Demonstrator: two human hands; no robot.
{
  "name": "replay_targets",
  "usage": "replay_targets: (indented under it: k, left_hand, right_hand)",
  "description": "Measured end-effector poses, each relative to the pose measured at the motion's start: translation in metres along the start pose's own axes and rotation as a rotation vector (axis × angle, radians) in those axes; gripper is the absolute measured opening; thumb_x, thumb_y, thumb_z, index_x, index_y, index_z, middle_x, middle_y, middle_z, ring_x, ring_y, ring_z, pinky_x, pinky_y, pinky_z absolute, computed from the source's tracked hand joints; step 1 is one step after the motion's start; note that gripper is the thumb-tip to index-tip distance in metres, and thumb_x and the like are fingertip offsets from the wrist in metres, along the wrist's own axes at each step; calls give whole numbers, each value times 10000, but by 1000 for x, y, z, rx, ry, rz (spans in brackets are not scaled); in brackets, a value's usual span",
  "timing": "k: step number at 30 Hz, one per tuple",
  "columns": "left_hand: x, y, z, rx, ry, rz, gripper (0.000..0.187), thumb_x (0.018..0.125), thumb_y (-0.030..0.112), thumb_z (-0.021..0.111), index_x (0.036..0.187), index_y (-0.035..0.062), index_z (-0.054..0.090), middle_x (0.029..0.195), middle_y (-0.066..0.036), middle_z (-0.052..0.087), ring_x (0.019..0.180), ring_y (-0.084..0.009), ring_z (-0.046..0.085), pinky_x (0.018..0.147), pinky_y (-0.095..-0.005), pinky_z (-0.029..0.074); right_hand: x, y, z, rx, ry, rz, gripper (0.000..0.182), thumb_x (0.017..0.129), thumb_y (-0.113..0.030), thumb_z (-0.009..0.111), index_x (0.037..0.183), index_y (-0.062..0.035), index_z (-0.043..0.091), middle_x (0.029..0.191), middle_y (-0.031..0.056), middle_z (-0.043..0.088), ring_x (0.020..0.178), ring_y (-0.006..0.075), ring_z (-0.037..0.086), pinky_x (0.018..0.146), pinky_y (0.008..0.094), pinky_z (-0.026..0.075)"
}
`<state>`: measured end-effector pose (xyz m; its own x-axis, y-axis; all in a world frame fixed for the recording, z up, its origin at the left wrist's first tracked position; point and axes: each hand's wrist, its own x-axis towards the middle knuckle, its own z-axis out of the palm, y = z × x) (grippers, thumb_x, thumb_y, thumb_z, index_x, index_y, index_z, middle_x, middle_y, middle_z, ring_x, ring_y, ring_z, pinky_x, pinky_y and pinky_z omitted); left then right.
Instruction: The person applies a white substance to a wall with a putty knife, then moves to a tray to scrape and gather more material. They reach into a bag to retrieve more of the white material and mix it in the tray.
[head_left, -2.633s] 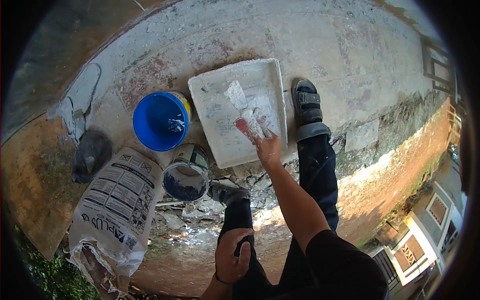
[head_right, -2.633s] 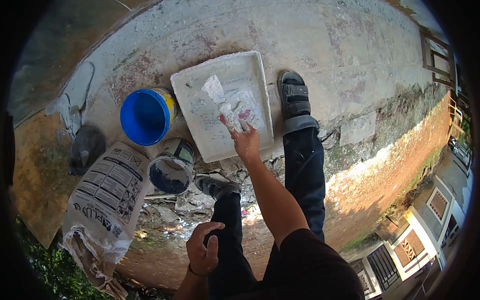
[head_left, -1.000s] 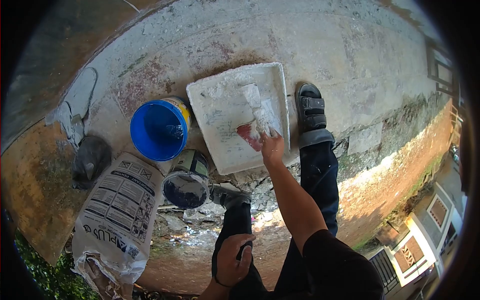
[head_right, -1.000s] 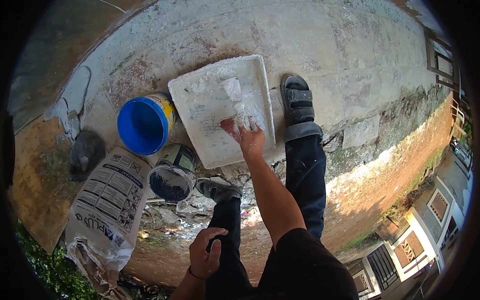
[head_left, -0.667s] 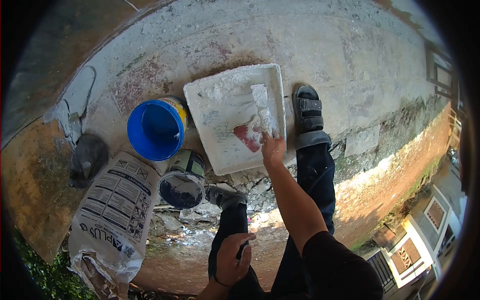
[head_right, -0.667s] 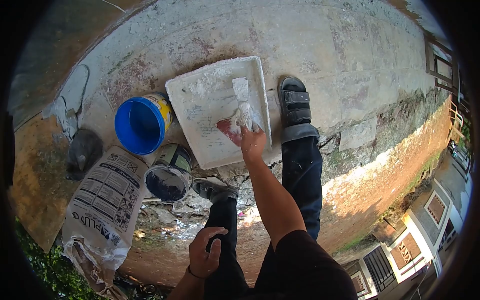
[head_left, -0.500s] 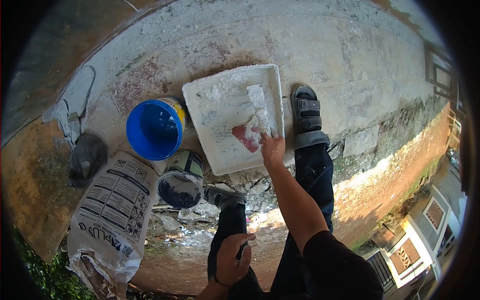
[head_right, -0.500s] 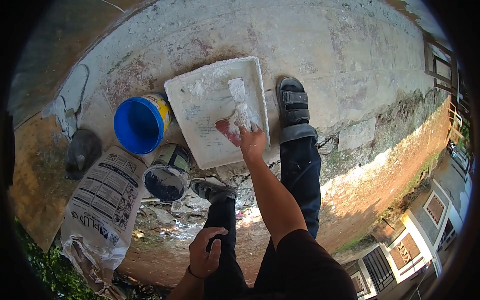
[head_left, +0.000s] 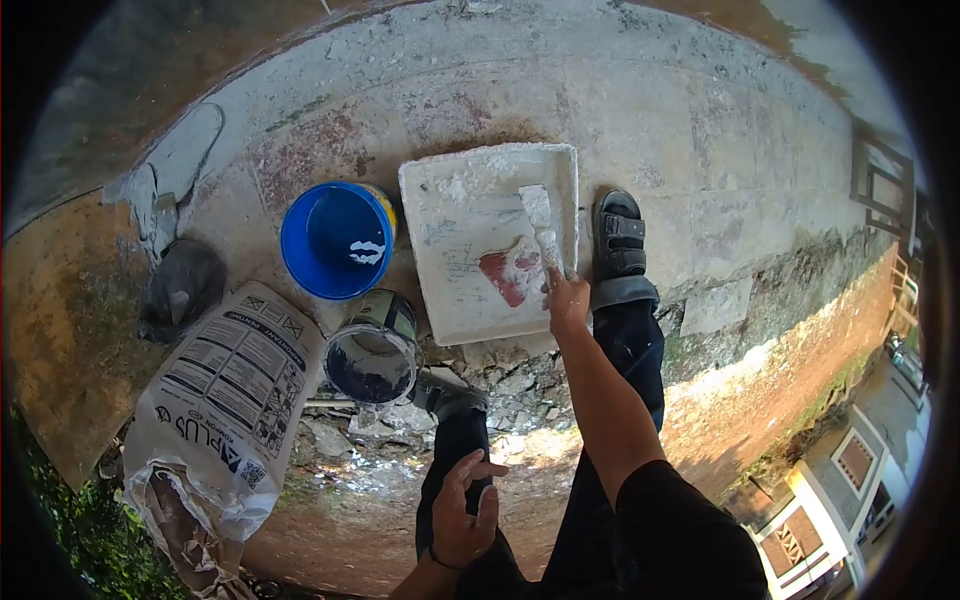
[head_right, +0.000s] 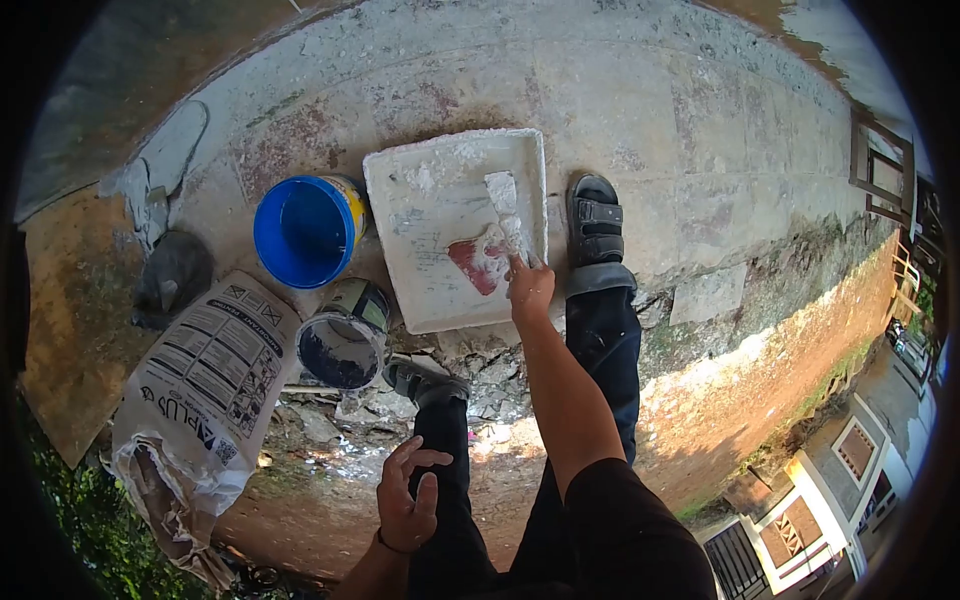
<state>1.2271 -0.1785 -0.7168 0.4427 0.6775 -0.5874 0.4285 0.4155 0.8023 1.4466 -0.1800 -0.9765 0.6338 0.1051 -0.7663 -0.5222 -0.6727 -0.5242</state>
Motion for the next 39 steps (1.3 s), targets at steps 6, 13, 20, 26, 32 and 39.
replay_targets:
  k: [6,13,20,26,32,39]
  left_hand:
    - [-24,11,-21,-58,97,69,359,860,54,502,1184,-65,403,940,-175,620,912,-246,604,883,-352,431]
    - [-84,-1,-71,-19,270,201,345,868,92,509,1178,-43,443,955,-155,623,887,-243,611,830,-334,452]
    - [-143,-24,-116,-78,453,192,309,848,46,518,1152,-9,499,944,-134,625,873,-238,614,811,-319,459]
    - [-158,-34,-119,-150,499,241,254,845,42,521,1093,0,556,938,-139,623,865,-254,610,789,-312,461]
    - [-138,-13,-110,-250,444,287,259,839,48,538,1092,-4,557,998,-145,613,907,-259,602,809,-320,458]
    - [-49,-107,-15,-331,224,-142,288,854,130,530,1111,-1,519,953,-128,608,892,-240,582,753,-316,462]
  right_hand:
    - [-81,-56,-23,-46,-246,-200,188,819,-153,574,853,29,604,593,41,550,462,84,453,409,245,340]
    - [-289,-180,8,-397,-1060,-778,389,721,-99,672,1066,54,577,992,127,646,904,177,612,807,284,461]
    - [-443,-235,107,-942,-1212,-1494,389,498,-112,726,837,17,584,749,156,564,732,362,558,650,401,463]
    - [-507,-184,185,-1498,-1052,-1731,284,639,-190,709,850,-22,618,831,140,621,825,308,610,704,385,498]
    - [-474,-169,190,-1290,-1008,-1687,301,667,-186,686,906,-13,622,809,155,631,795,298,623,676,389,504]
    - [-243,-172,79,-878,-501,-810,273,766,-125,630,1024,-38,619,779,132,658,660,187,641,619,321,498]
